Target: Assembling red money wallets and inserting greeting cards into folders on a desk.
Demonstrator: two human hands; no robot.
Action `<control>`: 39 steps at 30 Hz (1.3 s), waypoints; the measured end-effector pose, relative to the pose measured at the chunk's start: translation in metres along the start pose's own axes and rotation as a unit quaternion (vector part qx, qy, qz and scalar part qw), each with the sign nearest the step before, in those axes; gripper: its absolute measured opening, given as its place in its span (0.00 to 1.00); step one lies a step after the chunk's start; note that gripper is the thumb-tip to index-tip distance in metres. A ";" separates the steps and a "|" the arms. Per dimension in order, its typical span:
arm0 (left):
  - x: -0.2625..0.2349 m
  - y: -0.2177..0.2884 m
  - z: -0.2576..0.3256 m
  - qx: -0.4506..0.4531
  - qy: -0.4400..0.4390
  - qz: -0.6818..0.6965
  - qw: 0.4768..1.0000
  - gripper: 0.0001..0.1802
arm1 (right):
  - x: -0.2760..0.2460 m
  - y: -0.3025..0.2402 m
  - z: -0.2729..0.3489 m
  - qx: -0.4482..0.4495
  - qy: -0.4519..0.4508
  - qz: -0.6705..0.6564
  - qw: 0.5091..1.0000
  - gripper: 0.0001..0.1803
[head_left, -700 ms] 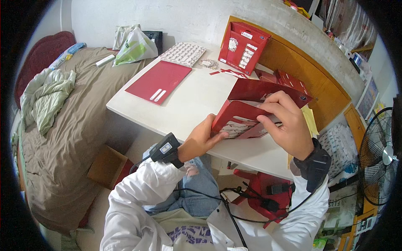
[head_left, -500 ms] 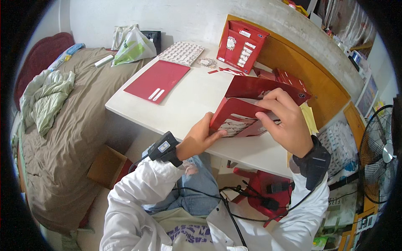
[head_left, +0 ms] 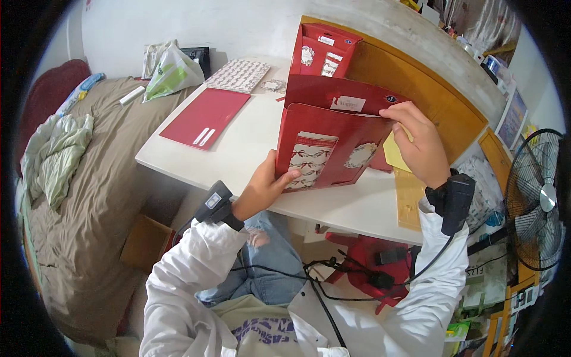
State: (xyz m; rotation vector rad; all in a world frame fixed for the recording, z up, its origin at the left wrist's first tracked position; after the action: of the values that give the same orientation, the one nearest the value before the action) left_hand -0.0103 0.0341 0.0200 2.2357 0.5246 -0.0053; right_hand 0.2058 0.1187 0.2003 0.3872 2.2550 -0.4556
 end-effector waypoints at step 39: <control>-0.025 0.029 0.001 0.191 -0.060 -0.118 0.973 0.18 | -0.002 -0.064 0.002 -0.145 -0.010 0.006 0.989 0.10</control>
State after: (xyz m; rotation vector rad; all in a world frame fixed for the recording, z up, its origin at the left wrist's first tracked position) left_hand -0.0222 0.0076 0.0443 2.5082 0.7732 -0.3935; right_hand 0.1820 0.0607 0.2132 0.2447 2.2550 -0.1209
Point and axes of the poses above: each hand's wrist, its own z-axis away from the middle knuckle, its own x-axis out of the palm, y = z × x, the point moved 3 cm from there along -z, towards the middle knuckle, and after that the axes turned 12 degrees about x, right-handed, at the moved point
